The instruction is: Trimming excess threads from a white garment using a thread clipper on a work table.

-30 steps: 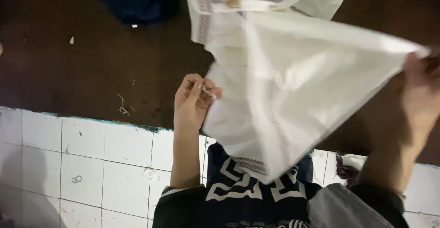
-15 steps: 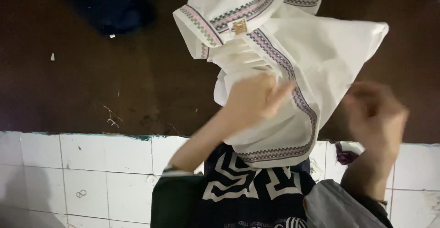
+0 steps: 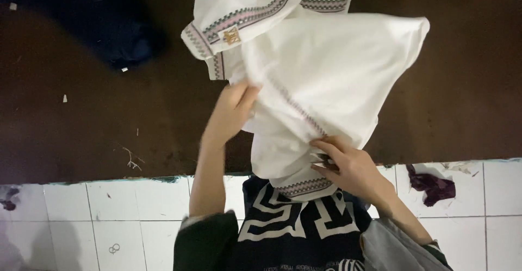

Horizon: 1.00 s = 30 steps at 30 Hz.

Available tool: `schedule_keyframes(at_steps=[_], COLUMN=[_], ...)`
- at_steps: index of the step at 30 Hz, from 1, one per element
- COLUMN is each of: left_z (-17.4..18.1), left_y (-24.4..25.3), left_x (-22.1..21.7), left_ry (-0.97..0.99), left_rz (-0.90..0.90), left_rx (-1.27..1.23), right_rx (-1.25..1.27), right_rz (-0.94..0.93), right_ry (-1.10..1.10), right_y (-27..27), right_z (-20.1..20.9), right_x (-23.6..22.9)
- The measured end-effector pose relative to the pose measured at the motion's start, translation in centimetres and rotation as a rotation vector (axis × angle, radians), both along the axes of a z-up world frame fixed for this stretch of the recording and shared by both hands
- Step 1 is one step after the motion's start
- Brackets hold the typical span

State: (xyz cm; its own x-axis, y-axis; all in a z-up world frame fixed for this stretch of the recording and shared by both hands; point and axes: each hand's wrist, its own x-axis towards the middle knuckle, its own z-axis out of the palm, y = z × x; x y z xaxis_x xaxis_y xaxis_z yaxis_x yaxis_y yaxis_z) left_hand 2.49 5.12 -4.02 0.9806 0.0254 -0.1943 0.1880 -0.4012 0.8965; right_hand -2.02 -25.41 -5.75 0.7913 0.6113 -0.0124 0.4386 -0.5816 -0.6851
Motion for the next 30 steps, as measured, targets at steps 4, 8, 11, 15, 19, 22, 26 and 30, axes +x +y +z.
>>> schedule_keyframes(at_steps=[4, 8, 11, 15, 19, 22, 26, 30], left_z=[3.6, -2.6, -3.3, 3.0, 7.0, 4.0, -1.3, 0.6], left_y=[5.9, 13.9, 14.5, 7.7, -1.3, -3.5, -1.9, 0.4], left_x=[-10.2, -22.9, -26.8, -18.4, -7.6, -1.7, 1.8, -1.8], left_ry=[0.153, -0.06, 0.132, -0.116, -0.463, -0.585, -0.435, -0.216], left_rz=[0.197, 0.772, 0.854, 0.635, 0.299, -0.01, 0.092, 0.083], left_rx=[0.097, 0.697, 1.171, 0.971, 0.448, 0.455, 1.153, 0.637], right_rx=[-0.11, -0.167, -0.194, -0.183, -0.264, -0.25, -0.182, -0.24], right_rz=[0.06, 0.099, 0.099, 0.085, 0.103, 0.1, 0.066, 0.079], right_ry=[0.03, 0.142, 0.199, 0.136, 0.12, -0.029, -0.069, 0.047], right_y=[-0.4, -0.1, 0.3, 0.2, 0.1, 0.0, -0.1, -0.3], right_z=[-1.1, 0.1, 0.9, -0.5, -1.3, -1.5, -1.7, -1.5], right_x=[0.4, 1.3, 1.7, 1.3, 0.6, -0.1, -0.4, 0.0])
